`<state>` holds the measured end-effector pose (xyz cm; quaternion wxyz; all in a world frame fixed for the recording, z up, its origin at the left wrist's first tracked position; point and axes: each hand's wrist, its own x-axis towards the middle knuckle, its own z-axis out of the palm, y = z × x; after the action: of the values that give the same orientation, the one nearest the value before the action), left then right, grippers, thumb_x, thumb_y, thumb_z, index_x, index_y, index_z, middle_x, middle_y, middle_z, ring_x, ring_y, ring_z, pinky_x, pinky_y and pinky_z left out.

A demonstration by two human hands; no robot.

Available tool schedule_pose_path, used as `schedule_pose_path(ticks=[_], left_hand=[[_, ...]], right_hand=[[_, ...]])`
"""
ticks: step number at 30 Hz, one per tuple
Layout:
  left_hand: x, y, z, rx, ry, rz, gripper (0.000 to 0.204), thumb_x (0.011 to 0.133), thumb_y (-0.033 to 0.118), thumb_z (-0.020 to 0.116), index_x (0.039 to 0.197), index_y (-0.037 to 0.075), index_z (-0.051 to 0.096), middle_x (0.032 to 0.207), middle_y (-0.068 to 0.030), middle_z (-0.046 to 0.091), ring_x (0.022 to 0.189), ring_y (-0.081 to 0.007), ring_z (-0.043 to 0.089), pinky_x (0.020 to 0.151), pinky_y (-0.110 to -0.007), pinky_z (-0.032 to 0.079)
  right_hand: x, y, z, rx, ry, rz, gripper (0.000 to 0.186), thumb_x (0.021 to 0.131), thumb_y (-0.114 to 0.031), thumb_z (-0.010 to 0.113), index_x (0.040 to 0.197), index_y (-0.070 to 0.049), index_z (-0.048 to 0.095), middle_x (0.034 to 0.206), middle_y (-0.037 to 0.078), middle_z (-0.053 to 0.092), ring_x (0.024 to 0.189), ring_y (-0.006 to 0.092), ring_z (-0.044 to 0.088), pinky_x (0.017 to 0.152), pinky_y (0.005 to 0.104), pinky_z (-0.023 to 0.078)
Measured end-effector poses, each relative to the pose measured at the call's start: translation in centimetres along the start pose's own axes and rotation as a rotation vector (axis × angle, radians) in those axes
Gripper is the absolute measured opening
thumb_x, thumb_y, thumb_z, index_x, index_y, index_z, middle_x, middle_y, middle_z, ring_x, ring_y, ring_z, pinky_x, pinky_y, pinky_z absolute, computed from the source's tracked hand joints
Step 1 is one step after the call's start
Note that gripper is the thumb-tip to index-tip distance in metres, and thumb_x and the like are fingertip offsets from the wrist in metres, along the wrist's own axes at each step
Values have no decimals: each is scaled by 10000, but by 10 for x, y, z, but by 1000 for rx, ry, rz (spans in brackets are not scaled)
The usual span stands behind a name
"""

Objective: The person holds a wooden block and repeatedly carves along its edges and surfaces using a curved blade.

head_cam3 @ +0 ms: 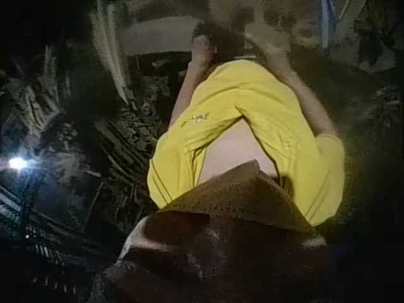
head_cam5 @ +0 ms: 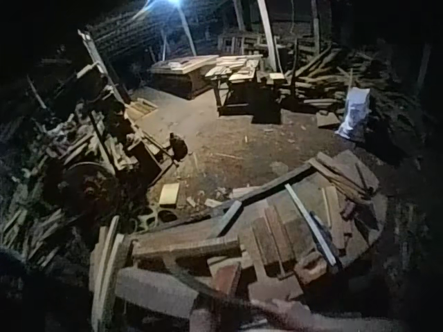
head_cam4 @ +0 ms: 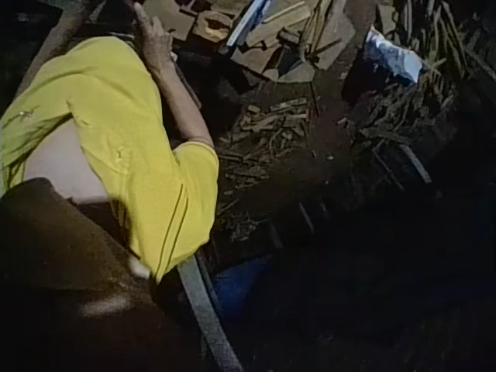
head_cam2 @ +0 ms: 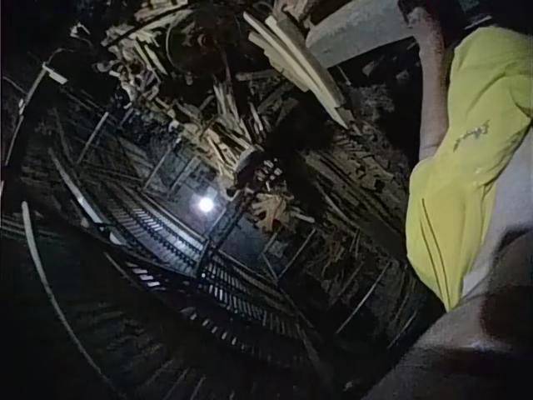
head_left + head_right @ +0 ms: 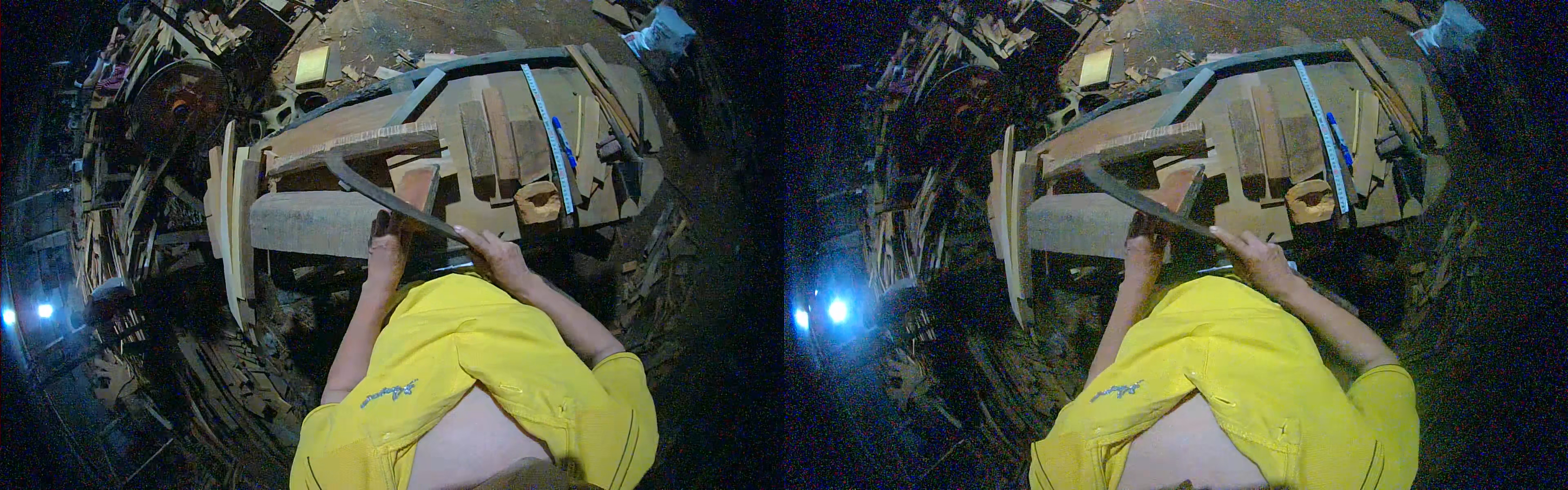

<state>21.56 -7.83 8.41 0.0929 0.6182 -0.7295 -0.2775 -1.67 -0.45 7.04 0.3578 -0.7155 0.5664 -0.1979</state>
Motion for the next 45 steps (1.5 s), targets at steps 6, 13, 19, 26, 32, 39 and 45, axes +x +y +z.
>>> schedule_pose_path(ticks=[6, 13, 19, 26, 32, 39, 45], left_hand=[[6, 1, -5, -96, 159, 316, 589, 657, -77, 638, 1202, 72, 472, 1202, -192, 497, 1024, -395, 501, 868, -431, 435], [3, -6, 1, -66, -42, -24, 505, 753, -32, 578, 1221, 120, 465, 1214, -172, 506, 1067, -374, 499, 876, -438, 431], [5, -18, 3, -392, 143, 149, 525, 733, -53, 580, 1228, 72, 459, 1219, -174, 511, 1101, -376, 490, 896, -426, 427], [-2, -9, 0, -224, 234, 148, 491, 705, -53, 596, 1173, 63, 503, 1099, -226, 532, 1036, -400, 513, 862, -412, 447], [-1, -13, -2, -95, 139, 4, 433, 757, -16, 581, 1174, 71, 500, 1002, -226, 566, 866, -397, 571, 691, -443, 457], [2, -4, -6, -184, 133, 99, 487, 704, -76, 599, 1167, 30, 493, 1086, -214, 549, 972, -393, 547, 821, -422, 452], [4, 6, -14, -189, 190, 218, 518, 666, -120, 587, 1152, 38, 498, 1154, -190, 524, 1094, -369, 498, 940, -395, 410]], right_hand=[[26, 13, 4, 22, 95, 168, 560, 826, -96, 576, 1344, -207, 394, 852, 150, 572, 711, 323, 586, 647, 417, 481], [-1, -17, -14, 120, -58, 37, 644, 774, -118, 629, 1356, -209, 370, 888, 150, 574, 783, 341, 593, 685, 416, 493], [11, -35, -24, 117, -86, -73, 643, 763, -109, 645, 1345, -193, 383, 893, 140, 568, 778, 323, 587, 695, 400, 494], [18, -29, -18, 207, 87, -113, 580, 825, -139, 586, 1348, -268, 370, 970, 152, 604, 849, 355, 602, 714, 441, 496], [23, -18, -10, 146, -33, -29, 661, 802, -132, 614, 1371, -286, 315, 1026, 161, 604, 890, 357, 601, 742, 446, 499], [28, -15, -5, 145, 30, 57, 629, 820, -125, 601, 1373, -242, 326, 957, 193, 609, 872, 373, 597, 737, 457, 488], [16, -9, -11, 177, 23, 54, 592, 830, -104, 587, 1360, -227, 354, 993, 186, 605, 894, 361, 597, 754, 422, 493]])
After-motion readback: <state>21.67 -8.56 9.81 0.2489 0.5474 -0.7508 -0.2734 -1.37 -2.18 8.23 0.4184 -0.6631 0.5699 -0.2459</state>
